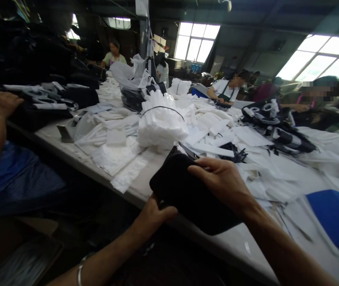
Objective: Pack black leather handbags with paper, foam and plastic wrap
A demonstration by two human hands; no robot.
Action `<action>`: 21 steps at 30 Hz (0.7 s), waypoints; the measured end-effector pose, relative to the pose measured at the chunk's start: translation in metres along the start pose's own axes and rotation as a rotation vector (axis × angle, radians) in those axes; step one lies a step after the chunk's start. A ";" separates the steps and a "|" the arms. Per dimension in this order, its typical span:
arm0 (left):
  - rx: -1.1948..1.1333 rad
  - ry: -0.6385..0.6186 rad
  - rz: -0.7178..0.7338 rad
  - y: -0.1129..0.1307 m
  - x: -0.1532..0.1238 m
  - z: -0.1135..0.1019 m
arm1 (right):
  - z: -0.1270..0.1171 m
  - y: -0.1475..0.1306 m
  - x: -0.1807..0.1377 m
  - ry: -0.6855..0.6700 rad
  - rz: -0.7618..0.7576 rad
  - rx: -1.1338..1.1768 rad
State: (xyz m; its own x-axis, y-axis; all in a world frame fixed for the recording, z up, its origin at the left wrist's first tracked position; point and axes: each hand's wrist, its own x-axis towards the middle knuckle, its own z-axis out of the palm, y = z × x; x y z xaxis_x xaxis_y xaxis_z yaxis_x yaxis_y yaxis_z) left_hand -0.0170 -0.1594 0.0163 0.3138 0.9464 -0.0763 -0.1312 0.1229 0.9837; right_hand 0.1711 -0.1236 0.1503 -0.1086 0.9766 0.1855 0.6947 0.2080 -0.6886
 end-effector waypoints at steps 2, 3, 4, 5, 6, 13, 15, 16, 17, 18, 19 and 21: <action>0.074 -0.010 0.117 0.033 0.016 0.010 | -0.011 0.004 -0.002 0.164 0.071 0.220; 0.098 -0.014 0.192 0.051 0.025 0.015 | -0.015 0.007 -0.004 0.262 0.082 0.338; 0.137 -0.024 0.252 0.070 0.033 0.019 | -0.018 0.010 -0.006 0.374 0.080 0.451; 0.198 -0.051 0.305 0.089 0.041 0.024 | -0.020 0.014 -0.008 0.494 0.073 0.547; 0.280 -0.086 0.366 0.109 0.049 0.028 | -0.021 0.019 -0.012 0.608 0.071 0.608; 1.068 -0.535 0.697 0.173 0.104 0.074 | 0.030 0.077 -0.070 0.789 0.167 0.595; 1.225 -0.677 0.684 0.152 0.116 0.089 | 0.060 0.100 -0.098 0.670 0.235 0.723; 1.266 -0.747 0.670 0.137 0.120 0.096 | 0.074 0.111 -0.115 0.613 0.299 0.782; 1.278 -0.818 0.659 0.121 0.121 0.101 | 0.085 0.121 -0.132 0.535 0.394 0.858; 1.268 -0.883 0.658 0.105 0.121 0.105 | 0.092 0.130 -0.149 0.468 0.501 0.929; 1.247 -0.930 0.668 0.091 0.118 0.106 | 0.095 0.138 -0.167 0.383 0.600 0.988; 1.213 -0.929 0.726 0.069 0.106 0.099 | 0.086 0.150 -0.198 0.225 0.797 0.962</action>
State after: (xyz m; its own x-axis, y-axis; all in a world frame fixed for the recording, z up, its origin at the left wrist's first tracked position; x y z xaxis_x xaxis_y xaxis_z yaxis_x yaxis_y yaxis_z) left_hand 0.1001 -0.0799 0.0920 0.9819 0.1638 0.0950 0.1207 -0.9278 0.3529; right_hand 0.2357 -0.2809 -0.0498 0.2883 0.8376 -0.4639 -0.2939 -0.3837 -0.8754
